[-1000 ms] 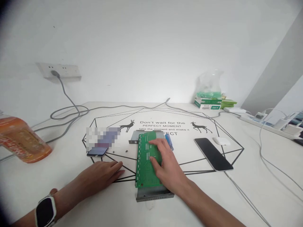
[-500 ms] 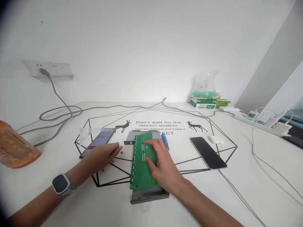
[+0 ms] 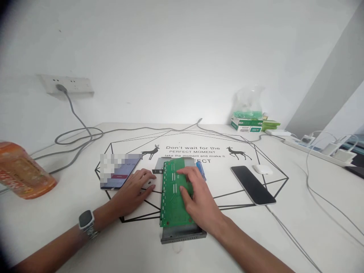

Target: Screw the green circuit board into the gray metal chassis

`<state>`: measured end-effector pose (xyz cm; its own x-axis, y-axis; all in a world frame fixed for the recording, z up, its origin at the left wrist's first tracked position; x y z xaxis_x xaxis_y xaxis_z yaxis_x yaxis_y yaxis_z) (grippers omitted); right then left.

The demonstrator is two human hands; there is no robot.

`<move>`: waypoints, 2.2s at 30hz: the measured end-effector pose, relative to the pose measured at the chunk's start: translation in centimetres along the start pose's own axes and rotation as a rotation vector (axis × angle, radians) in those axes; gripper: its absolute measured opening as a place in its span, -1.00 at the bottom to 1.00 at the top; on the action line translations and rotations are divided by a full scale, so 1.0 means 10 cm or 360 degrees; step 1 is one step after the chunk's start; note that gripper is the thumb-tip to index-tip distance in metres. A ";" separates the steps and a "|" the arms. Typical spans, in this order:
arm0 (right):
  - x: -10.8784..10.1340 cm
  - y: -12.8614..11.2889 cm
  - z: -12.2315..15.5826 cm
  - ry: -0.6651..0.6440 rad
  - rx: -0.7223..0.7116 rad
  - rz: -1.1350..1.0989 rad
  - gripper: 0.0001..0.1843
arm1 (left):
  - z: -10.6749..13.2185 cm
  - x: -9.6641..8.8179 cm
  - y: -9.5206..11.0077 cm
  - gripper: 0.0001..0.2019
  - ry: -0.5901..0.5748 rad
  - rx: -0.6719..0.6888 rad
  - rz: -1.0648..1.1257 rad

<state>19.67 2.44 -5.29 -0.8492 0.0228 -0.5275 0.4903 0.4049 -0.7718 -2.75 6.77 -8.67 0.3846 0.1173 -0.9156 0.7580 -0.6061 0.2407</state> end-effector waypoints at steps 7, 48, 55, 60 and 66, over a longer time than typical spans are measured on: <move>0.00 0.02 0.00 0.0005 0.0034 -0.0013 -0.60 | -0.29 0.02 -0.02 -0.79 0.0056 -0.0062 0.0154; -0.17 0.16 -0.13 0.0321 0.0178 -0.0985 -0.83 | -0.56 -0.18 0.49 -0.52 -0.0343 -0.0094 0.2402; 0.03 -0.09 0.01 -0.0305 0.0247 -0.1091 -0.46 | -0.58 -0.26 0.61 -0.61 0.0047 -0.0114 0.2481; 0.07 -0.16 0.07 -0.0354 0.0147 -0.1153 -0.10 | -0.56 -0.30 0.68 -0.71 0.0166 -0.0084 0.2297; 0.11 -0.13 0.04 -0.0471 0.0232 -0.1572 -0.26 | -0.58 -0.32 0.60 -0.71 0.0294 -0.0154 0.1990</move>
<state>18.20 1.53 -5.00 -0.8130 -0.4919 0.3117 -0.3612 0.0062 -0.9325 3.60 7.34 -2.45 0.9251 -0.3797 0.0094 -0.1421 -0.3232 0.9356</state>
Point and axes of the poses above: each hand's wrist, its own z-axis away from the middle knuckle, its own x-axis out of the palm, y = z × x, the point moved 5 cm from there along -z, towards the middle knuckle, and after that the axes turned 5 degrees about x, right-handed, at the moved point
